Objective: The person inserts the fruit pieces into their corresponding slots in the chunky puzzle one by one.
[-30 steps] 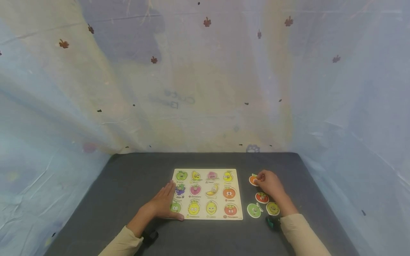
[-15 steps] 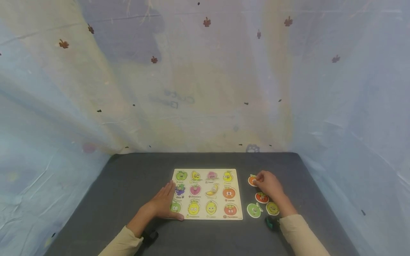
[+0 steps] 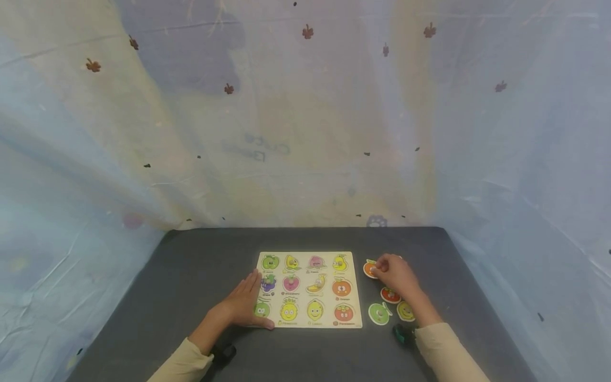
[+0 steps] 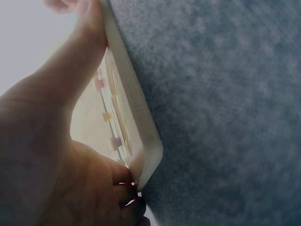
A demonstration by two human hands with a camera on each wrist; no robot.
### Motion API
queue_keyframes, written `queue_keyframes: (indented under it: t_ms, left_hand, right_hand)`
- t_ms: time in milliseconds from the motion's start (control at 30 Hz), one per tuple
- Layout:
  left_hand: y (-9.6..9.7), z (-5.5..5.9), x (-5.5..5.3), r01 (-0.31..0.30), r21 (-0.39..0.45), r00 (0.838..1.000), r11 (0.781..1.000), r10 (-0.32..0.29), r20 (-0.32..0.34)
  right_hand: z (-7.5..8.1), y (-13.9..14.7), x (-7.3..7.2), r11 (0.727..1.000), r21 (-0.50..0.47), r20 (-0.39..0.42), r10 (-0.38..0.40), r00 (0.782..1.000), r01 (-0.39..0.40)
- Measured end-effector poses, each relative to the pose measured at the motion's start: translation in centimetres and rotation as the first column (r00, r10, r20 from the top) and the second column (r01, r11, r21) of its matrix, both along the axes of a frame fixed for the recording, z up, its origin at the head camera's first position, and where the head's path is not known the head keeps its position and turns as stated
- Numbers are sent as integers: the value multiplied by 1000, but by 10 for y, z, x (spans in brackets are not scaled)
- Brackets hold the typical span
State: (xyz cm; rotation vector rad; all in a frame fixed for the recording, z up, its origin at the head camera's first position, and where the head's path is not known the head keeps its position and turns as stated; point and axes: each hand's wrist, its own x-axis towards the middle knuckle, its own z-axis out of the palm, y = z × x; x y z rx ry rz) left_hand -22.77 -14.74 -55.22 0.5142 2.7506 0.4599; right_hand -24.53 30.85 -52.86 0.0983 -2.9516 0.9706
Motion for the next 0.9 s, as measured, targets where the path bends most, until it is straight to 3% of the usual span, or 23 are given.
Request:
queue_keyframes:
  t_ms: [467, 900]
  left_hand:
    - [-1, -9, -5, -6, -5, 1000, 1000, 6, -13]
    - [-2, -14, -7, -5, -10, 1000, 1000, 5, -21]
  right_hand:
    - [12, -22, 8, 994, -62, -10, 85, 996, -85]
    - [15, -43, 18, 991, -28, -34, 129, 991, -130]
